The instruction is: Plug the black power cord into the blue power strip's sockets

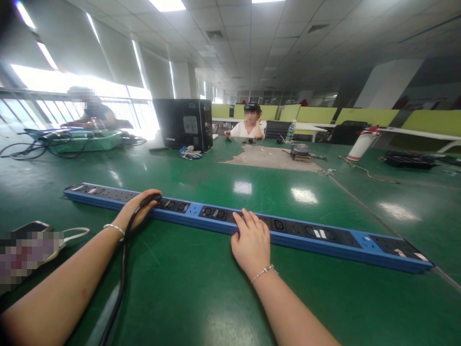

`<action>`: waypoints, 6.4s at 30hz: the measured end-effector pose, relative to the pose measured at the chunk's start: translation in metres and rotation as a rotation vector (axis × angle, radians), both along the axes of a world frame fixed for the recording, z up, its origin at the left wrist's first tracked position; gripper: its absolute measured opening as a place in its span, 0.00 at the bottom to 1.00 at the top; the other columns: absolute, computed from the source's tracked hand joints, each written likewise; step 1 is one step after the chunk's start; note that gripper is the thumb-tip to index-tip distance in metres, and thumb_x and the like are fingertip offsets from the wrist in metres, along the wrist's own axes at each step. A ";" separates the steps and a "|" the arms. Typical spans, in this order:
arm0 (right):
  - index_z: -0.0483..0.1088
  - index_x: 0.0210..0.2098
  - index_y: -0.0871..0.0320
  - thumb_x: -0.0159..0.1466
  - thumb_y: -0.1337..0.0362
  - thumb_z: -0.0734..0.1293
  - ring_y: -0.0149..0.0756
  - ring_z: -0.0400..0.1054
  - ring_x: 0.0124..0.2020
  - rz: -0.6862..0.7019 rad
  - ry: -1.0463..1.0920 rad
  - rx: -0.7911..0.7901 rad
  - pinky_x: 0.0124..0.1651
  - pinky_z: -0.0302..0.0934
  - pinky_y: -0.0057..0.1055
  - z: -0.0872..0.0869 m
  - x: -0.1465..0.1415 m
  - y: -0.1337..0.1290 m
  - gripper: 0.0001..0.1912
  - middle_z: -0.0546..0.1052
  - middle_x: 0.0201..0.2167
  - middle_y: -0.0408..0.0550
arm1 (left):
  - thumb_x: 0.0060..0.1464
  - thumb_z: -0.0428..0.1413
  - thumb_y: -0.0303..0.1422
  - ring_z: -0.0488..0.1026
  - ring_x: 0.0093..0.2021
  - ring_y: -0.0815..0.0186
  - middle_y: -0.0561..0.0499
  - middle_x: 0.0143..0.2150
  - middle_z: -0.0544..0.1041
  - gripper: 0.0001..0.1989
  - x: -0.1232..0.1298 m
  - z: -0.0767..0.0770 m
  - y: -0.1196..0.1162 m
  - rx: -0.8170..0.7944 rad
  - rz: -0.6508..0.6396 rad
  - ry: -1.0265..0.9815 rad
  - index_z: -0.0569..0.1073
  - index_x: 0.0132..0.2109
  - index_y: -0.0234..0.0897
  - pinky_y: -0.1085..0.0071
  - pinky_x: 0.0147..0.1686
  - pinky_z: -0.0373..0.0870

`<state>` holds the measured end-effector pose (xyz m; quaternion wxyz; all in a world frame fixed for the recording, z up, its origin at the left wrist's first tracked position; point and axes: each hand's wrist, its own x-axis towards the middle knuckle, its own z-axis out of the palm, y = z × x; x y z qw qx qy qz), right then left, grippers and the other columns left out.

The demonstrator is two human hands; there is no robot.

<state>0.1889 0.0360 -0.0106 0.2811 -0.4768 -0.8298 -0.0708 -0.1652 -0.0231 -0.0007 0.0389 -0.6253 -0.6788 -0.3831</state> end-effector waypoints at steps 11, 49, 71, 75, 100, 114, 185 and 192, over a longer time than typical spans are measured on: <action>0.67 0.53 0.52 0.57 0.69 0.60 0.39 0.58 0.58 0.003 -0.002 -0.012 0.58 0.49 0.39 0.001 0.000 0.000 0.24 0.67 0.57 0.46 | 0.53 0.46 0.47 0.73 0.45 0.60 0.46 0.47 0.76 0.23 0.002 0.009 -0.004 -0.068 0.014 0.043 0.69 0.49 0.38 0.63 0.49 0.67; 0.68 0.53 0.51 0.57 0.69 0.60 0.39 0.57 0.58 0.000 0.047 -0.014 0.59 0.47 0.39 -0.001 -0.003 -0.001 0.24 0.67 0.57 0.46 | 0.55 0.48 0.46 0.72 0.47 0.60 0.50 0.48 0.75 0.20 0.067 0.038 -0.001 0.077 -0.003 -0.016 0.68 0.51 0.43 0.62 0.49 0.68; 0.68 0.53 0.51 0.57 0.69 0.60 0.39 0.57 0.58 -0.007 0.051 -0.034 0.59 0.48 0.39 0.000 -0.004 -0.002 0.24 0.67 0.57 0.46 | 0.59 0.45 0.41 0.73 0.46 0.63 0.52 0.48 0.76 0.16 0.104 0.004 0.023 -0.084 -0.131 0.199 0.67 0.52 0.46 0.64 0.47 0.67; 0.68 0.53 0.51 0.57 0.69 0.60 0.39 0.57 0.59 -0.007 0.054 -0.033 0.59 0.48 0.40 0.000 -0.004 -0.002 0.24 0.67 0.57 0.46 | 0.60 0.43 0.41 0.72 0.48 0.63 0.51 0.49 0.75 0.17 0.110 0.007 0.019 -0.102 -0.113 0.327 0.66 0.53 0.46 0.64 0.48 0.64; 0.60 0.58 0.59 0.57 0.67 0.59 0.44 0.53 0.60 -0.171 -0.117 0.063 0.61 0.43 0.46 -0.010 0.046 0.006 0.28 0.64 0.59 0.51 | 0.59 0.46 0.40 0.72 0.48 0.63 0.53 0.48 0.77 0.14 0.119 -0.002 0.018 -0.052 -0.027 0.201 0.68 0.50 0.49 0.55 0.56 0.55; 0.67 0.52 0.56 0.52 0.71 0.59 0.40 0.58 0.56 -0.200 0.085 -0.013 0.58 0.45 0.39 -0.003 0.036 0.016 0.26 0.70 0.54 0.46 | 0.57 0.49 0.40 0.75 0.41 0.63 0.52 0.44 0.78 0.16 0.177 0.026 0.025 -0.060 -0.193 0.086 0.67 0.52 0.46 0.68 0.44 0.68; 0.65 0.53 0.64 0.65 0.68 0.55 0.38 0.63 0.56 0.156 0.230 0.034 0.58 0.59 0.38 -0.001 -0.023 0.008 0.19 0.70 0.53 0.57 | 0.56 0.44 0.34 0.58 0.61 0.55 0.40 0.60 0.66 0.23 0.211 -0.006 0.038 -0.086 -0.098 0.373 0.63 0.58 0.31 0.51 0.59 0.49; 0.65 0.52 0.59 0.66 0.65 0.54 0.38 0.65 0.53 0.152 0.447 0.266 0.57 0.60 0.38 0.019 -0.019 0.020 0.17 0.72 0.50 0.54 | 0.56 0.47 0.43 0.57 0.62 0.56 0.41 0.61 0.64 0.28 0.212 -0.006 0.038 -0.117 -0.066 0.417 0.62 0.59 0.32 0.54 0.61 0.48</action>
